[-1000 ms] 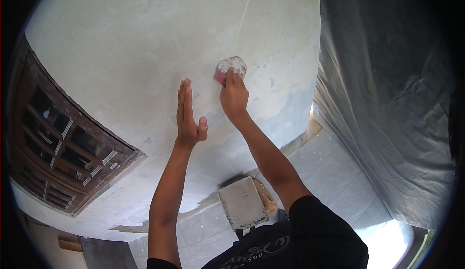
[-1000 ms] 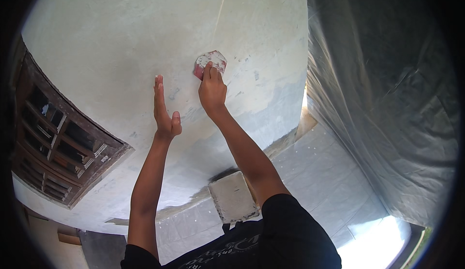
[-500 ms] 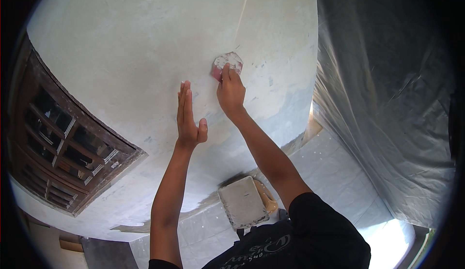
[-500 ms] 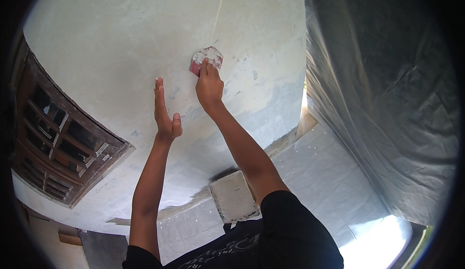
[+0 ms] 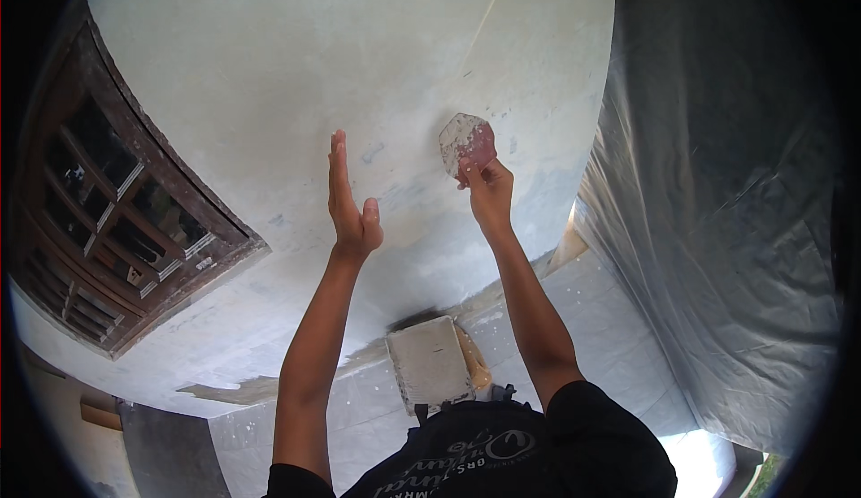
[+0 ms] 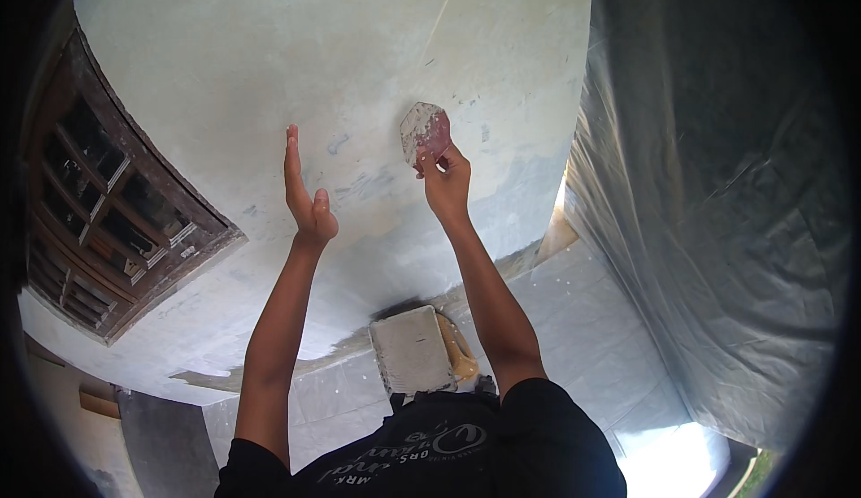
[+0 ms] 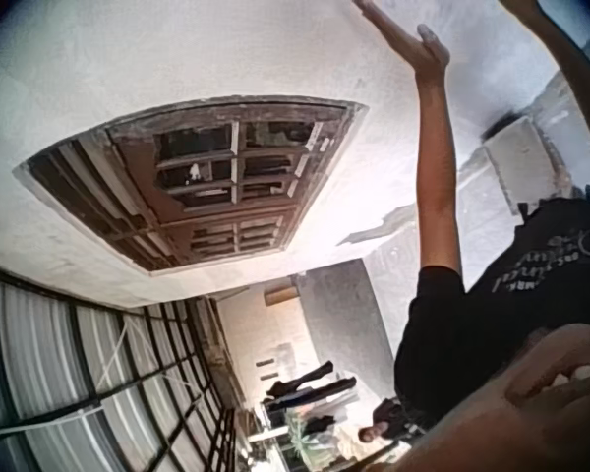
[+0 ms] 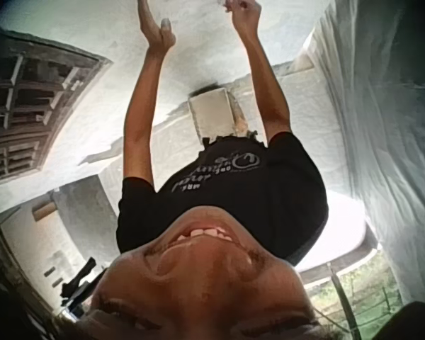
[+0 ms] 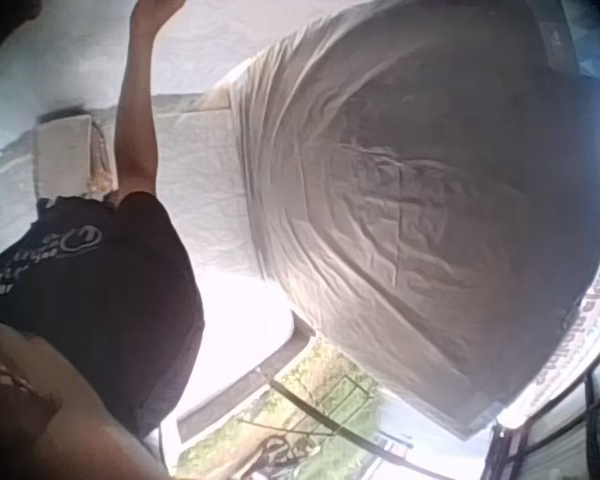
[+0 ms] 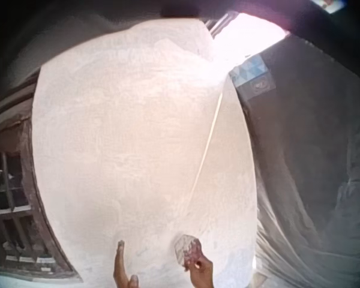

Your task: The person applies white putty to a wall using a putty knife spatula.

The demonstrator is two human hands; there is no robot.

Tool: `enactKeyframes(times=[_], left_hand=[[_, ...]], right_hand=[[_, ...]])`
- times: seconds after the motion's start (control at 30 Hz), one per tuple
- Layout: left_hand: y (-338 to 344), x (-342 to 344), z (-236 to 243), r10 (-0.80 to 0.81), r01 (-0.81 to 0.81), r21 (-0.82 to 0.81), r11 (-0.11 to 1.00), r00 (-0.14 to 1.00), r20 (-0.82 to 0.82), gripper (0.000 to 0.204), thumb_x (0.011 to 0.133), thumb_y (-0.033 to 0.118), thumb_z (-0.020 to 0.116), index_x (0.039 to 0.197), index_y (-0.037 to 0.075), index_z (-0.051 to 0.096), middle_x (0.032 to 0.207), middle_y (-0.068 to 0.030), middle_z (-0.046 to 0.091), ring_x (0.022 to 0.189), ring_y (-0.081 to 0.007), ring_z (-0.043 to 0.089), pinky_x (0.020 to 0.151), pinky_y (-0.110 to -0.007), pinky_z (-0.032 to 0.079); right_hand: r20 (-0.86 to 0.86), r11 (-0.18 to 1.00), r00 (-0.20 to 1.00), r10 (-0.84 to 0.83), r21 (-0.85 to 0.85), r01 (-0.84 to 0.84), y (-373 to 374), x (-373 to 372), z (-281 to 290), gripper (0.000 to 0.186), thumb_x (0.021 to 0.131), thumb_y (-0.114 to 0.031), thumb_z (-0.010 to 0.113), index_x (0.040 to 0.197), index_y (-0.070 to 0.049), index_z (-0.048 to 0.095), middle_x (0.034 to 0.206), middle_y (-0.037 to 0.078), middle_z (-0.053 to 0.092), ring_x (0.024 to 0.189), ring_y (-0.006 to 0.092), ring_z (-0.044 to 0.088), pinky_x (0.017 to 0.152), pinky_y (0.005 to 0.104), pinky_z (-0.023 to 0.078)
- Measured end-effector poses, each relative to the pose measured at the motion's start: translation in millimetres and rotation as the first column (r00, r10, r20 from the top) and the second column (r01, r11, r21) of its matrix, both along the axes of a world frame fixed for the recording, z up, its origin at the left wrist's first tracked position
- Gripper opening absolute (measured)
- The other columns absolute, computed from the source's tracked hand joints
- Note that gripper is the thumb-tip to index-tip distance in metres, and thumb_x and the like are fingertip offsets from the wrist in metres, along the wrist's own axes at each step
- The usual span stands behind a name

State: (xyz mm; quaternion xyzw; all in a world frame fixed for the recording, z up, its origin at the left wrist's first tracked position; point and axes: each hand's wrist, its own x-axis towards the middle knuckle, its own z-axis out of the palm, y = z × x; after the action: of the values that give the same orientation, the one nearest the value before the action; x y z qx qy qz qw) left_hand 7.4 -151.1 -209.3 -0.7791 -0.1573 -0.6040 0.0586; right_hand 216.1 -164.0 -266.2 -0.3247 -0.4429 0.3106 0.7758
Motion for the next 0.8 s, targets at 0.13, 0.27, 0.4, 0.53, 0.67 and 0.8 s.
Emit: enactKeyframes(times=[0.13, 0.27, 0.4, 0.53, 0.67, 0.8], left_hand=[[-3, -4, -6, -0.025, 0.025, -0.006, 1.0, 1.0, -0.01, 0.072, 0.091, 0.024, 0.041, 0.153, -0.007, 0.022, 0.158, -0.028, 0.03, 0.148, -0.0416, 0.027, 0.122, -0.051, 0.017], [-3, 3, -6, -0.033, 0.033, -0.01, 0.999, 0.999, -0.017, 0.072, 0.09, 0.024, 0.041, 0.153, -0.007, 0.022, 0.158, -0.0278, 0.03, 0.148, -0.0414, 0.027, 0.122, -0.051, 0.018], [-4, -2, -9, -0.003, 0.002, -0.025, 1.0, 0.999, -0.039, 0.071, 0.093, 0.027, 0.041, 0.153, -0.007, 0.022, 0.157, -0.0276, 0.03, 0.148, -0.0413, 0.026, 0.122, -0.052, 0.018], [-4, -4, -15, 0.004, -0.007, -0.045, 0.999, 0.999, -0.048, 0.072, 0.095, 0.031, 0.041, 0.153, -0.007, 0.022, 0.157, -0.0281, 0.031, 0.148, -0.0419, 0.027, 0.121, -0.052, 0.019], [-1, -16, -24, 0.029, -0.032, -0.066, 0.997, 0.999, -0.046, 0.071, 0.096, 0.032, 0.04, 0.153, -0.007, 0.022, 0.156, -0.0296, 0.031, 0.147, -0.0423, 0.028, 0.121, -0.052, 0.019], [-2, -21, -22, 0.032, -0.035, -0.068, 0.997, 0.998, -0.047, 0.071, 0.097, 0.033, 0.04, 0.153, -0.007, 0.023, 0.156, -0.0296, 0.031, 0.147, -0.0422, 0.028, 0.121, -0.052, 0.019]], right_hand=[[0.042, 0.973, 0.972, -0.23, 0.027, 0.229, 13, 17, 14, 0.008, 0.096, -0.004, 0.062, 0.094, 0.003, 0.065, 0.08, 0.004, 0.061, 0.069, 0.01, 0.059, 0.06, 0.0274, 0.051], [0.15, 0.823, 0.813, -0.563, 0.194, 0.534, 44, 32, 35, 0.009, 0.091, 0.002, 0.062, 0.098, 0.007, 0.064, 0.084, 0.009, 0.056, 0.069, 0.016, 0.059, 0.061, 0.0305, 0.052], [0.378, 0.649, 0.54, -0.752, 0.281, 0.707, 64, 17, 52, 0.044, 0.083, 0.007, 0.064, 0.128, 0.005, 0.06, 0.086, 0.01, 0.054, 0.079, 0.0232, 0.056, 0.067, 0.035, 0.051], [0.446, 0.555, 0.382, -0.81, 0.369, 0.745, 95, 1, 54, 0.055, 0.078, 0.008, 0.067, 0.132, 0.005, 0.057, 0.088, 0.01, 0.057, 0.085, 0.0288, 0.053, 0.072, 0.0395, 0.048], [0.483, 0.6, 0.392, -0.783, 0.418, 0.682, 97, -37, 34, 0.058, 0.074, 0.008, 0.069, 0.131, 0.006, 0.056, 0.088, 0.013, 0.056, 0.084, 0.0309, 0.054, 0.073, 0.0406, 0.048], [0.531, 0.666, 0.419, -0.736, 0.461, 0.586, 71, -59, -2, 0.06, 0.074, 0.006, 0.071, 0.132, 0.005, 0.057, 0.084, 0.012, 0.053, 0.079, 0.0293, 0.054, 0.069, 0.0408, 0.047]])
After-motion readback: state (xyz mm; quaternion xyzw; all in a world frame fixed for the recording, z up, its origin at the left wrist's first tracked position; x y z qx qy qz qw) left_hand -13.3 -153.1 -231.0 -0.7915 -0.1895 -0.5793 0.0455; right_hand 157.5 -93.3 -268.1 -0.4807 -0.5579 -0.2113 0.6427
